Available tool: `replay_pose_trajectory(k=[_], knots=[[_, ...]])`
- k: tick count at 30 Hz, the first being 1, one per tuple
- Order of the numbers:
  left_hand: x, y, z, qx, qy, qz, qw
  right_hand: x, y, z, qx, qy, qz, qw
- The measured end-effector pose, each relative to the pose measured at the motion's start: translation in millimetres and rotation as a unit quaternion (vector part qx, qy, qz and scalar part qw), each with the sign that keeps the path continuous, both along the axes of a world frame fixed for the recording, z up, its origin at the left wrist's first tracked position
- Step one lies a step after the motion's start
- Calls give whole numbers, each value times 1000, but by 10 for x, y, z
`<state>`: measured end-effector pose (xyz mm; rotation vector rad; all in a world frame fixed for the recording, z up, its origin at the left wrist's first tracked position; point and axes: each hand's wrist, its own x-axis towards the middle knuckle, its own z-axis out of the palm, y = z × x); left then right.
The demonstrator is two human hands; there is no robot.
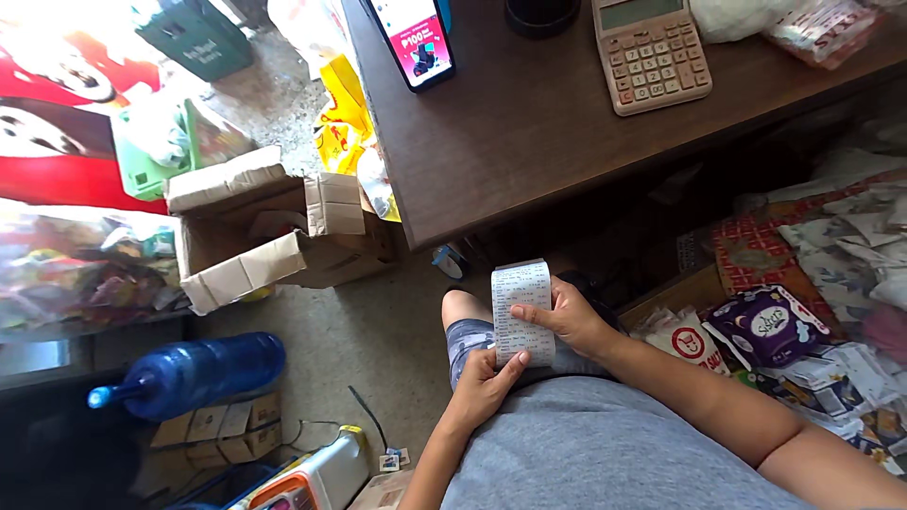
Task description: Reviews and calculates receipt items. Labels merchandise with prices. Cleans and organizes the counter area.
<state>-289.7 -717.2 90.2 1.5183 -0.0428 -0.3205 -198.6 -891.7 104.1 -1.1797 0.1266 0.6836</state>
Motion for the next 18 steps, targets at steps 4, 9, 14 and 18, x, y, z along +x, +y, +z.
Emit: replay_pose_trajectory(k=[4, 9, 14, 18], knots=[[-6, 6, -3, -5, -4, -3, 1000, 15, 1, 15, -10, -12, -17, 1000], [-25, 12, -7, -8, -11, -4, 1000, 4, 5, 27, -5, -6, -16, 1000], [-41, 14, 0, -2, -7, 17, 1000, -40, 10, 39, 10, -14, 22, 1000], [-53, 10, -7, -1, -6, 34, 999, -63, 18, 50, 13, -9, 53, 998]])
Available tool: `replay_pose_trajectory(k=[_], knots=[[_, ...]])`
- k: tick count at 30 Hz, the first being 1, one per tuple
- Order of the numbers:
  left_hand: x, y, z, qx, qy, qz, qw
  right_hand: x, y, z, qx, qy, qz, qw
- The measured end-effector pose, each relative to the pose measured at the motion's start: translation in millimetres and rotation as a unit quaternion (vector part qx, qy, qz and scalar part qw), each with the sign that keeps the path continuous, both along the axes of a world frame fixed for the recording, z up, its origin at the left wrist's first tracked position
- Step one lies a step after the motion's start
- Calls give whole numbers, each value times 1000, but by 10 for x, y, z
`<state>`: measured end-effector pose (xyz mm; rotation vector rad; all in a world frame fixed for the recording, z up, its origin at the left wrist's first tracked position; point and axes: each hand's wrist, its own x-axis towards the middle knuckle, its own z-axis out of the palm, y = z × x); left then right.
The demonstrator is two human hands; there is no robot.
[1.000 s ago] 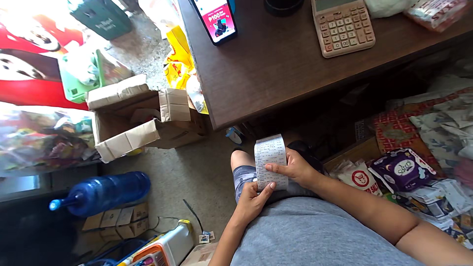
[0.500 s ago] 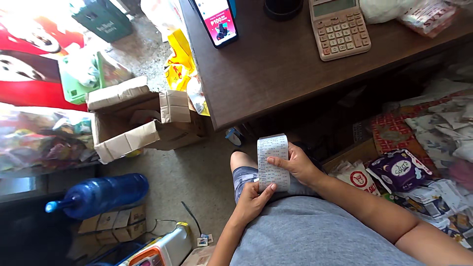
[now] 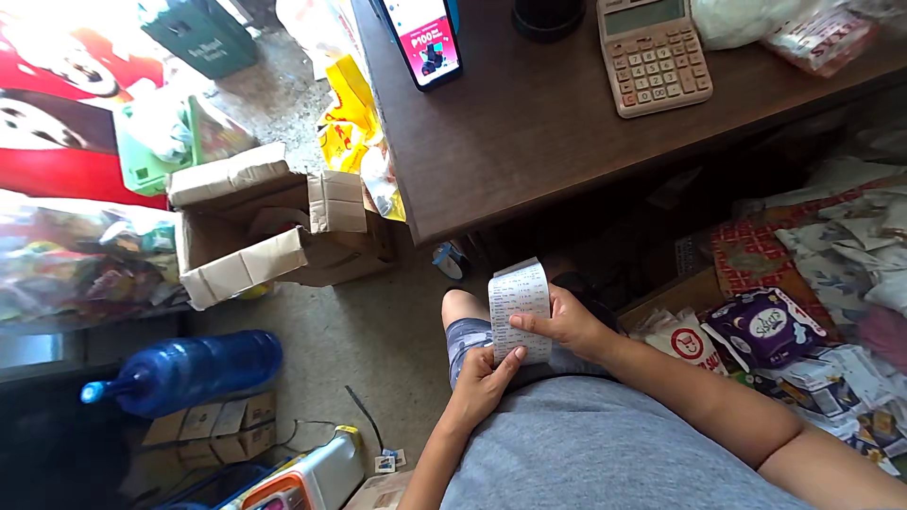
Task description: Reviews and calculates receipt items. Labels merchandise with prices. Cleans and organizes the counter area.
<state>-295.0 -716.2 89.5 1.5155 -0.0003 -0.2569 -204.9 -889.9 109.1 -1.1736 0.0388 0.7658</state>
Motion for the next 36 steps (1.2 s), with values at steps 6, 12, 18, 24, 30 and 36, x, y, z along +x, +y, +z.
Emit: replay_pose_trajectory(k=[6, 12, 18, 24, 30, 36], knots=[[-11, 6, -5, -3, 2, -7, 1000, 1, 8, -14, -9, 5, -18, 1000], [-8, 2, -9, -3, -1, -22, 1000, 11, 1, -14, -15, 7, -41, 999], [-7, -4, -8, -10, 7, -26, 1000, 24, -2, -37, -17, 6, -57, 998], [-5, -8, -7, -8, 4, -28, 1000, 22, 7, -55, -17, 4, -67, 998], [-5, -7, -22, -10, 1, -29, 1000, 21, 2, -46, -14, 7, -59, 998], [-7, -14, -25, -6, 4, -11, 1000, -16, 0, -39, -7, 2, -15, 1000]])
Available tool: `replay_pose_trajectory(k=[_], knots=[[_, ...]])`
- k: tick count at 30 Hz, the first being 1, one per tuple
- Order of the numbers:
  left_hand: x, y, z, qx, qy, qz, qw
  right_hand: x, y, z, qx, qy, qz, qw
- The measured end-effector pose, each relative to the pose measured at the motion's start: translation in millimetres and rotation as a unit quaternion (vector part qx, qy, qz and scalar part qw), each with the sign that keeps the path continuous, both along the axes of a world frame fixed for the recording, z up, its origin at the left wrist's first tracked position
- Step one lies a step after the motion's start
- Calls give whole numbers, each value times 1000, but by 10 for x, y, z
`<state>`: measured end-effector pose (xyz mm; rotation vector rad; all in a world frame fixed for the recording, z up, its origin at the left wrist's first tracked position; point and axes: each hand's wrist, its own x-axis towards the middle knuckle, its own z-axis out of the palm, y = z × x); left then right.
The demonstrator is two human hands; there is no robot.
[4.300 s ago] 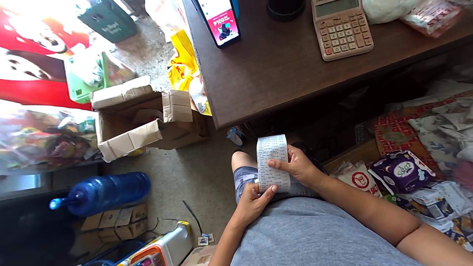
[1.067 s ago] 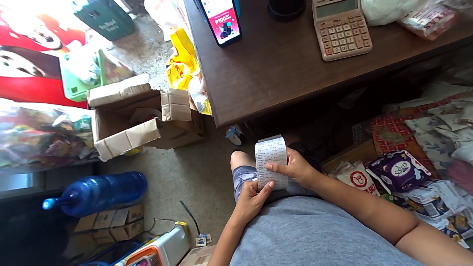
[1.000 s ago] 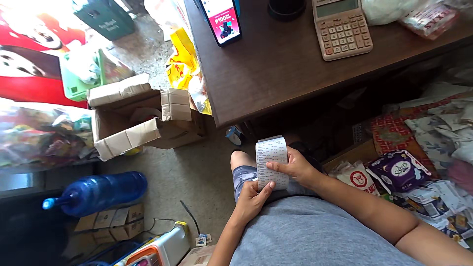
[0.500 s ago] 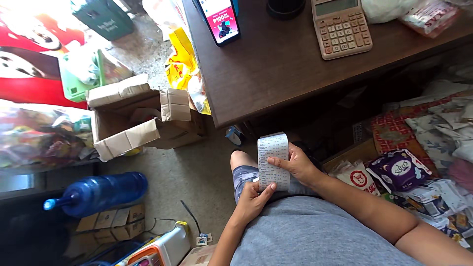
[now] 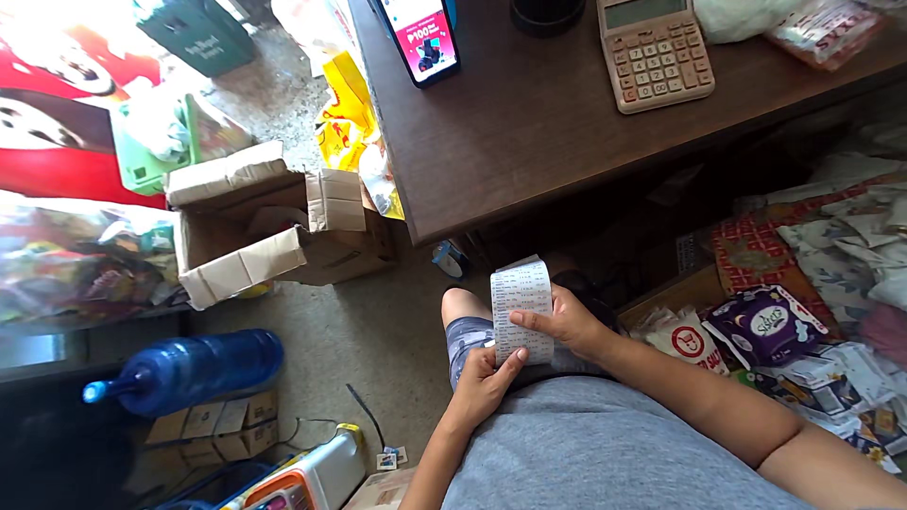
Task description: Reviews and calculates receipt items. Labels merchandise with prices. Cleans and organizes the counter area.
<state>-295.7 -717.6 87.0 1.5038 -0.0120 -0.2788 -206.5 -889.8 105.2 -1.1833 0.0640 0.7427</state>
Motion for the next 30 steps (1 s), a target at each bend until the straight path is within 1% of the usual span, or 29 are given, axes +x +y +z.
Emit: replay_pose_trajectory(k=[6, 30], knots=[[-10, -4, 2, 2, 3, 9, 1000, -15, 3, -6, 3, 5, 11, 1000], [8, 26, 12, -3, -17, -32, 999, 30, 2, 2, -14, 5, -63, 998]])
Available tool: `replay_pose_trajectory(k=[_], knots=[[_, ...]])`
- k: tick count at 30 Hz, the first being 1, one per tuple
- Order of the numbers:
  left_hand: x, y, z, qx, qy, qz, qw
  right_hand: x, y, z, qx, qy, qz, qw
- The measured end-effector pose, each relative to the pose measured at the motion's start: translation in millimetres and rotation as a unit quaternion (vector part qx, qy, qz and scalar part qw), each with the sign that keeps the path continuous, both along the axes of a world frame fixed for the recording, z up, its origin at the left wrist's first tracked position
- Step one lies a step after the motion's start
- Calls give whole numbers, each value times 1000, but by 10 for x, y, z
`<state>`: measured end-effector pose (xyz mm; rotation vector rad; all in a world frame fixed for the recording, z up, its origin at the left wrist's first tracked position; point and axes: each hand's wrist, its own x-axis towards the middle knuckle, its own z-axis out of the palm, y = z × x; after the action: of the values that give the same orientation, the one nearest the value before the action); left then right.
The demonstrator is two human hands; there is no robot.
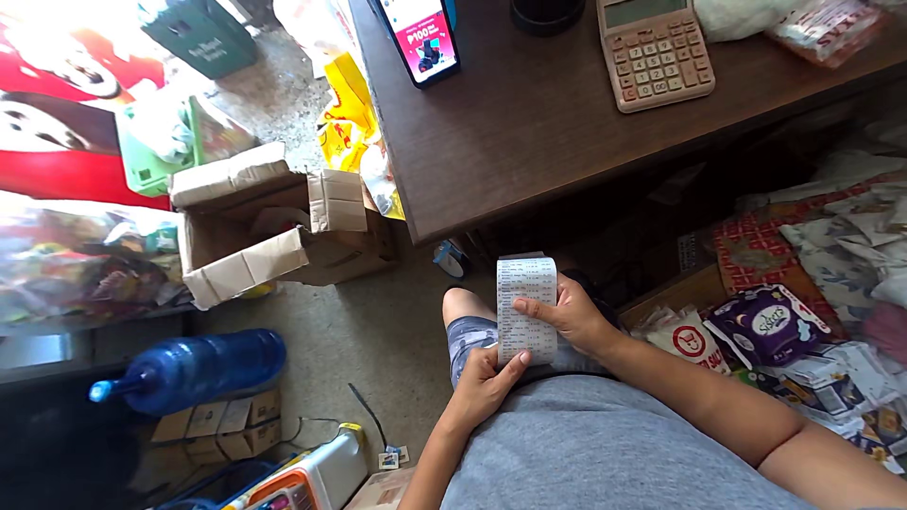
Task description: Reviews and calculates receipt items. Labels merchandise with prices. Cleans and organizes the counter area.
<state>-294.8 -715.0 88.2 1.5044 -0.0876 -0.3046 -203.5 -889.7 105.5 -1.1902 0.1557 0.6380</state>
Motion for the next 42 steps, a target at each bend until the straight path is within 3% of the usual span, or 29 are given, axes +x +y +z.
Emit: replay_pose_trajectory(k=[14, 42], knots=[[18, -12, 15, 8, -3, 18, 1000, -1, -40, 44, 11, -1, 74, 997], [-14, -3, -4, 1, 1, 12, 1000, -7, 4, 13, 7, 4, 34, 999]])
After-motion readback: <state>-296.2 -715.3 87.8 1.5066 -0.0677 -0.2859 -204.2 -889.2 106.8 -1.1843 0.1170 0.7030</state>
